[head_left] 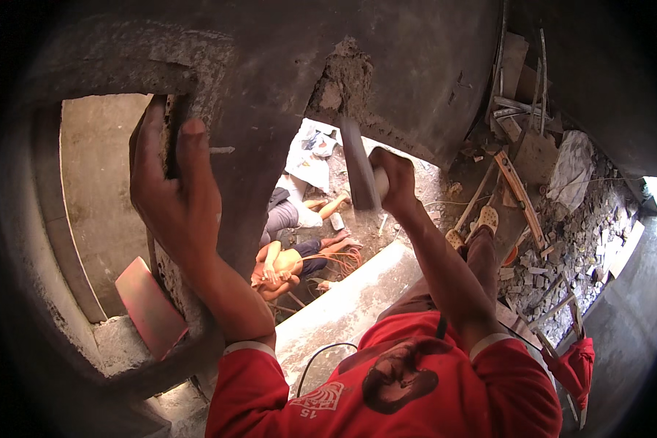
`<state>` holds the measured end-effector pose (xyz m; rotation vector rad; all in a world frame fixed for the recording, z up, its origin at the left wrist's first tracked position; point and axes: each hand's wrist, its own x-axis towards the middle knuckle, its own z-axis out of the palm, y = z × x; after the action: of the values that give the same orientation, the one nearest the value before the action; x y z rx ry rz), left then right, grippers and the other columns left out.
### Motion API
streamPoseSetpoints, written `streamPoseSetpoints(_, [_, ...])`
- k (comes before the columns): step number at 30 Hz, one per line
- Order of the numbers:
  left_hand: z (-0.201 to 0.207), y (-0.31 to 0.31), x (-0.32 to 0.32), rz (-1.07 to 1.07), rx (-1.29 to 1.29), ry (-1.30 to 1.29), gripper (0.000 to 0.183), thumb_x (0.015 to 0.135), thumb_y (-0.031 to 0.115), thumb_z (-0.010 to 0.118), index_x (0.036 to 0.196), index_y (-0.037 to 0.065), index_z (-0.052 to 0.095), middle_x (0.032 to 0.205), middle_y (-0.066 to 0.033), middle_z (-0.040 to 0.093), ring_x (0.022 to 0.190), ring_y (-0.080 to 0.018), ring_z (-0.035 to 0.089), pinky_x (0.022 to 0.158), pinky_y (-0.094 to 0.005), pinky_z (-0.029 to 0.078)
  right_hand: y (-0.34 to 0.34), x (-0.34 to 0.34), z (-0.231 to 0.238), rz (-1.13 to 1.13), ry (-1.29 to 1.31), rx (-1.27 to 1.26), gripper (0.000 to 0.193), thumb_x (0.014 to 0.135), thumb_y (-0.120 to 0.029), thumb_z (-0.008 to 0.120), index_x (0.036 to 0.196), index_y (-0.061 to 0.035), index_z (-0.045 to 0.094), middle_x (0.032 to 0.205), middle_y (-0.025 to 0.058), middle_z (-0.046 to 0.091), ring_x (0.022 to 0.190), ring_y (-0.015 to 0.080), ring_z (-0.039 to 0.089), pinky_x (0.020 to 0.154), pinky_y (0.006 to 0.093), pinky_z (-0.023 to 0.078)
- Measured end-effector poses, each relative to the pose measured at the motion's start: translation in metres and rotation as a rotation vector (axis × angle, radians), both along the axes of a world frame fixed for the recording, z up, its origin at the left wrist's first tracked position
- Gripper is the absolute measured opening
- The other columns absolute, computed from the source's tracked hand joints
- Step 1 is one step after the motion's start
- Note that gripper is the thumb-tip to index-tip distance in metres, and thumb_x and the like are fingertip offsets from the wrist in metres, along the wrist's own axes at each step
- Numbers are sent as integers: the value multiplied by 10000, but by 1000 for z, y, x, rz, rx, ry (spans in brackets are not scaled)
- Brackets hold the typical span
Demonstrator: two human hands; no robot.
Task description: The person removes a wooden plank from a wall opening, then applies and smooths plaster around the opening using a trowel. The person works on the edges and corners of the opening to create a smooth finish.
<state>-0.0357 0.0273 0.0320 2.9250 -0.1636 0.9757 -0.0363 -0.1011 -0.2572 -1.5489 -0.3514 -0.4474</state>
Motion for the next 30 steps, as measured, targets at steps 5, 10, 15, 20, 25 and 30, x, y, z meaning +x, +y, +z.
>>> streamPoseSetpoints(5, [-2,-4,-1,64,-27,2,489,1004,343,637,1356,4,632,1298,-183,681,1182,-286,658,983,-361,503,6,-1,-4,-6,351,11,161,844,-137,705,876,-11,610,714,204,647,621,369,679,568,413,518])
streamPoseSetpoints(10, [0,-5,-2,69,-63,38,499,1003,349,635,1358,-1,629,1320,-178,670,1189,-283,653,990,-358,500,5,3,-5,-16,53,3,177,790,-121,758,882,-37,633,751,197,658,679,387,689,615,414,533])
streamPoseSetpoints(15, [0,-3,0,41,28,6,498,1004,348,631,1361,0,627,1317,-176,670,1180,-284,657,985,-358,502,5,1,9,18,292,-63,142,821,-175,728,939,-109,684,829,145,687,748,352,706,660,419,560])
streamPoseSetpoints(20, [0,0,-2,63,-29,33,497,1007,342,631,1364,-4,623,1301,-177,674,1163,-273,661,980,-350,504,1,3,12,29,169,-18,190,863,-189,687,1044,-134,708,828,138,694,703,354,695,636,445,566])
streamPoseSetpoints(25, [-1,0,-2,68,3,11,493,1006,326,637,1366,-10,619,1287,-180,678,1146,-253,663,967,-337,508,5,9,6,56,484,-56,319,910,-165,664,1218,-94,619,809,173,697,688,378,700,580,457,560])
streamPoseSetpoints(30, [-1,-2,-1,29,-56,24,489,1009,316,635,1373,-11,614,1285,-187,676,1140,-259,667,956,-338,516,9,10,10,-157,0,27,255,943,-137,687,743,-22,577,608,56,543,573,89,469,506,350,386])
